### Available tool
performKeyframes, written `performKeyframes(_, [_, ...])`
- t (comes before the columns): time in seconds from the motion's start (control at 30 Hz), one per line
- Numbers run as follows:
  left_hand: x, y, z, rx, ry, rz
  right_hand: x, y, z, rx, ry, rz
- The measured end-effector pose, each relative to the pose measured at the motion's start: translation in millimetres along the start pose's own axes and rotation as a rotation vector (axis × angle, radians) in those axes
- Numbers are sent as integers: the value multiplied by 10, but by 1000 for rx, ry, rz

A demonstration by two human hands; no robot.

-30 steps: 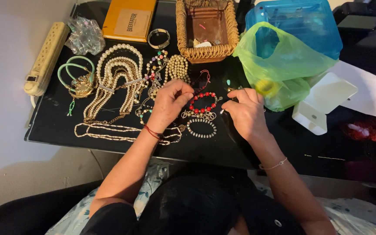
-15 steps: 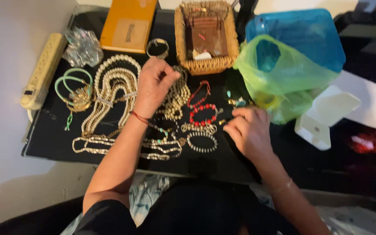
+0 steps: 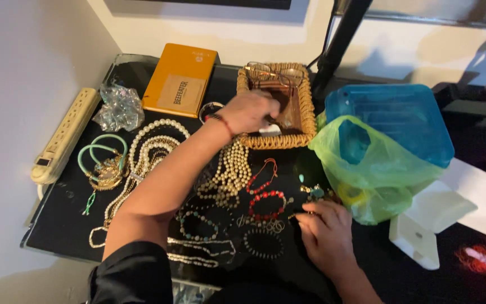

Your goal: Sorting through various necklaces, bracelets, and earrings on a desk and placing them into a small box.

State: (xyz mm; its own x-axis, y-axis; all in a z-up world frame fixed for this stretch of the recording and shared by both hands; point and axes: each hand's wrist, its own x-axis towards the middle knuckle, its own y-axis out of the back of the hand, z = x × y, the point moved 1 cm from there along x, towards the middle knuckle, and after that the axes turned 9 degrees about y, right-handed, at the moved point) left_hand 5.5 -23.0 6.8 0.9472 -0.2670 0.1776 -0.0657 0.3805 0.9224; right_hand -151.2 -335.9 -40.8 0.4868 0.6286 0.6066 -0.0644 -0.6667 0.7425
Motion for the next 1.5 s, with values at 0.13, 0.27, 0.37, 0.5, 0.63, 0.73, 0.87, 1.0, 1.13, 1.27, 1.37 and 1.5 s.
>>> performKeyframes(0.13, [315, -392, -155, 28, 41, -288, 3, 2, 4, 32, -35, -10])
performKeyframes(0.27, [414, -491, -121, 61, 69, -466, -13, -9, 15, 45, -69, -27])
performKeyframes(0.37, [400, -417, -73, 109, 99, -494, 0, -2, 4, 52, -63, -11])
performKeyframes(0.5, [363, -348, -116, 176, 104, -349, 4, 12, 2, 42, -80, -49])
performKeyframes(0.63, [314, -186, -89, 211, 75, -210, 8, -1, 0, 40, -76, -37])
performKeyframes(0.73, [298, -169, -199, 193, 73, -111, -1, -23, 13, 48, -74, -49])
performKeyframes(0.87, [234, -4, -255, 29, 7, -20, 19, -9, 16, 33, -90, -65])
performKeyframes(1.0, [145, 145, -329, -145, -97, 137, 10, -26, 9, 32, -92, -50])
performKeyframes(1.13, [-29, 395, -259, -365, -11, 190, 52, 1, -16, 37, -97, -61])
performKeyframes(1.27, [-113, 416, -297, -497, 96, 200, 61, 11, -33, 48, -85, -38])
performKeyframes(1.37, [-87, 343, -290, -398, 82, 188, 61, 11, -27, 58, -71, -29])
performKeyframes(1.5, [-20, 220, -106, -232, 72, 70, 64, 11, -22, 48, -52, -30])
